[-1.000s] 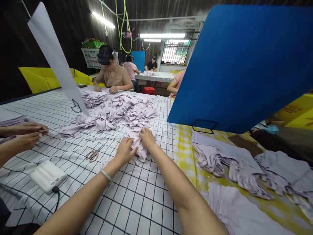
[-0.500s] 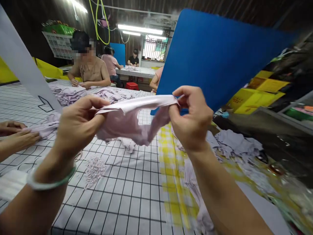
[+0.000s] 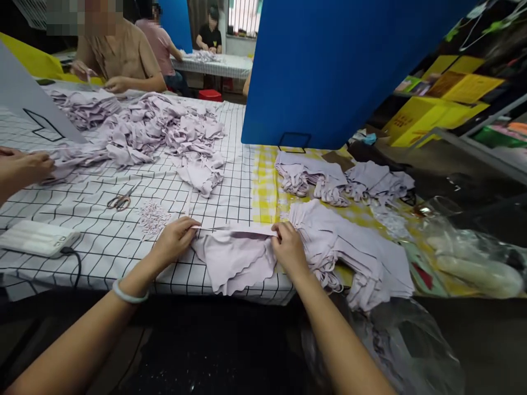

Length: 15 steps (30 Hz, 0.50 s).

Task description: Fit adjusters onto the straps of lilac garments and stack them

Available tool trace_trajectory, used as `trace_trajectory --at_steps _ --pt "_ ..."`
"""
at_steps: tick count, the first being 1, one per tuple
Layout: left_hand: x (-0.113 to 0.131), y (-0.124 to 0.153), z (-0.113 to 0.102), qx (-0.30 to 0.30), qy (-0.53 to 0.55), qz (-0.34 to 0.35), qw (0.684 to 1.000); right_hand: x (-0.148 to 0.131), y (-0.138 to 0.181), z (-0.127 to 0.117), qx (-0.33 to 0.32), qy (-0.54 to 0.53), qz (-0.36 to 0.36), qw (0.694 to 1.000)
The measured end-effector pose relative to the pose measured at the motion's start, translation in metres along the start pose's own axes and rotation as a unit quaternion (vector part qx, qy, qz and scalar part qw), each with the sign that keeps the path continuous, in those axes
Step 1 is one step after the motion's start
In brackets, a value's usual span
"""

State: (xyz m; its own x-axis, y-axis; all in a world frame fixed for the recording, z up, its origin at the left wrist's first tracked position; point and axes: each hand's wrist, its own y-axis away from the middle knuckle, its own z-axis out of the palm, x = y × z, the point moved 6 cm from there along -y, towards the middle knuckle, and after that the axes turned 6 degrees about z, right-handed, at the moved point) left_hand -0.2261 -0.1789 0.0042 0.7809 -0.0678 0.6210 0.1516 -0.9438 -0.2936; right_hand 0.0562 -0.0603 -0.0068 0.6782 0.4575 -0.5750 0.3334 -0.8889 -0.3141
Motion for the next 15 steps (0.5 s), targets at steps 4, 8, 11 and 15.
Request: trace_trajectory --at_steps 4,8,11,15 --pt "0.0 0.019 -0.014 -0.026 0.106 -0.052 0.993 0.01 0.027 -0.003 -0.004 -0.076 0.009 0.997" --pt "0.03 0.031 -0.046 -0.062 0.35 -0.1 0.929 0.015 0.022 -0.014 -0.016 -0.211 0.108 0.971" --pt "0.05 0.046 -0.075 -0.104 0.472 -0.125 0.867 0.009 0.011 -0.024 -0.033 -0.338 0.178 0.923" --pt "0.054 0.046 -0.093 -0.155 0.367 -0.086 0.913 -0.022 -0.004 -0.032 -0.166 -0.439 0.232 0.852"
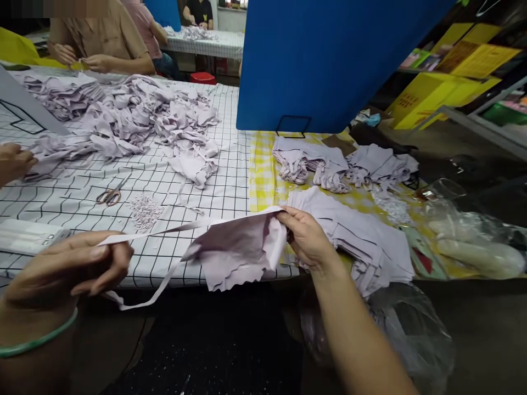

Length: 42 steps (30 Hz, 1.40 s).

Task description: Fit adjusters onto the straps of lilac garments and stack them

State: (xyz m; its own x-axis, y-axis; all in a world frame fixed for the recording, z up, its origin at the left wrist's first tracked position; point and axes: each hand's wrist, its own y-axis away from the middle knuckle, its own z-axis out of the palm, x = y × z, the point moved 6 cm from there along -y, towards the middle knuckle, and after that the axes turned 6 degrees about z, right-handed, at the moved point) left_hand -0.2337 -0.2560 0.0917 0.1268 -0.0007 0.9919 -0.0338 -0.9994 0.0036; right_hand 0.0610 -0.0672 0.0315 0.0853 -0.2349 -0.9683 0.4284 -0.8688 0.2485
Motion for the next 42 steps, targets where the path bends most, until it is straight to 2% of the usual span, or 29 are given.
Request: trace_trajectory --at_steps 1,2,3,4,5,6,8,9,12,14,16,19,20,23,25,27,29,30,31,33,35,36,37,38,39,42 --pt "0.002 -0.006 -0.004 0.048 -0.081 0.024 0.995 -0.009 0.001 0.008 -0.031 -0.007 0.014 0.999" --pt "0.006 -0.011 -0.006 0.118 -0.166 0.061 0.977 -0.019 0.001 0.016 -0.053 -0.011 0.016 0.998" --pt "0.013 -0.015 -0.004 0.193 -0.24 0.109 0.945 -0.03 0.002 0.025 -0.071 -0.016 0.007 0.997" --pt "0.02 -0.016 0.004 0.262 -0.291 0.166 0.905 -0.041 0.003 0.034 -0.087 -0.02 -0.008 0.996" --pt "0.025 -0.016 0.019 0.296 -0.31 0.223 0.876 -0.052 0.005 0.045 -0.1 -0.023 -0.028 0.994" --pt "0.027 -0.016 0.037 0.3 -0.305 0.273 0.862 -0.062 0.008 0.055 -0.108 -0.025 -0.053 0.992" --pt "0.025 -0.018 0.074 0.25 -0.265 0.341 0.867 -0.082 0.016 0.074 -0.112 -0.022 -0.108 0.988" --pt "0.021 -0.021 0.089 0.225 -0.251 0.353 0.873 -0.091 0.022 0.082 -0.106 -0.011 -0.137 0.985" --pt "0.003 -0.038 0.11 0.195 -0.244 0.323 0.893 -0.114 0.04 0.092 -0.057 0.069 -0.213 0.973" --pt "-0.004 -0.05 0.109 0.177 -0.244 0.293 0.907 -0.126 0.053 0.091 -0.013 0.129 -0.243 0.961" --pt "0.003 -0.052 0.103 0.129 -0.225 0.281 0.924 -0.137 0.069 0.086 0.02 0.166 -0.258 0.952" --pt "0.035 -0.028 0.086 0.032 -0.121 0.237 0.963 -0.148 0.097 0.074 0.04 0.158 -0.264 0.951" --pt "0.047 -0.016 0.076 0.023 -0.071 0.21 0.975 -0.148 0.106 0.069 0.04 0.128 -0.268 0.954" --pt "0.075 0.014 0.036 0.117 0.019 0.145 0.982 -0.126 0.114 0.056 0.026 -0.003 -0.265 0.964" --pt "0.074 0.011 0.022 0.126 -0.016 0.114 0.985 -0.089 0.095 0.054 0.024 -0.063 -0.24 0.968" --pt "0.052 -0.011 0.018 0.103 -0.121 0.095 0.983 -0.037 0.062 0.058 0.055 -0.112 -0.207 0.97" --pt "0.019 -0.035 0.008 0.193 -0.254 0.092 0.943 0.017 0.029 0.066 0.097 -0.153 -0.18 0.967" --pt "-0.001 -0.046 0.008 0.213 -0.301 0.079 0.926 0.044 0.016 0.071 0.113 -0.168 -0.149 0.968" --pt "-0.021 -0.055 0.011 0.207 -0.316 0.054 0.924 0.065 0.007 0.075 0.131 -0.18 -0.123 0.967" --pt "-0.053 -0.065 0.023 0.137 -0.293 0.025 0.946 0.09 0.001 0.082 0.135 -0.2 -0.086 0.967" --pt "-0.066 -0.063 0.036 0.031 -0.254 0.026 0.966 0.09 0.005 0.085 0.113 -0.227 -0.058 0.966" --pt "-0.064 -0.06 0.038 -0.001 -0.252 0.039 0.967 0.082 0.008 0.084 0.101 -0.243 -0.05 0.963" --pt "-0.059 -0.056 0.035 -0.003 -0.266 0.054 0.962 0.07 0.01 0.082 0.096 -0.258 -0.051 0.96" --pt "-0.052 -0.053 0.028 0.028 -0.29 0.067 0.954 0.056 0.012 0.078 0.098 -0.269 -0.066 0.956" --pt "-0.043 -0.05 0.018 0.09 -0.316 0.078 0.941 0.041 0.014 0.074 0.106 -0.274 -0.093 0.951" --pt "-0.012 -0.027 -0.006 0.312 -0.346 0.117 0.877 0.004 0.025 0.07 0.158 -0.256 -0.196 0.933"
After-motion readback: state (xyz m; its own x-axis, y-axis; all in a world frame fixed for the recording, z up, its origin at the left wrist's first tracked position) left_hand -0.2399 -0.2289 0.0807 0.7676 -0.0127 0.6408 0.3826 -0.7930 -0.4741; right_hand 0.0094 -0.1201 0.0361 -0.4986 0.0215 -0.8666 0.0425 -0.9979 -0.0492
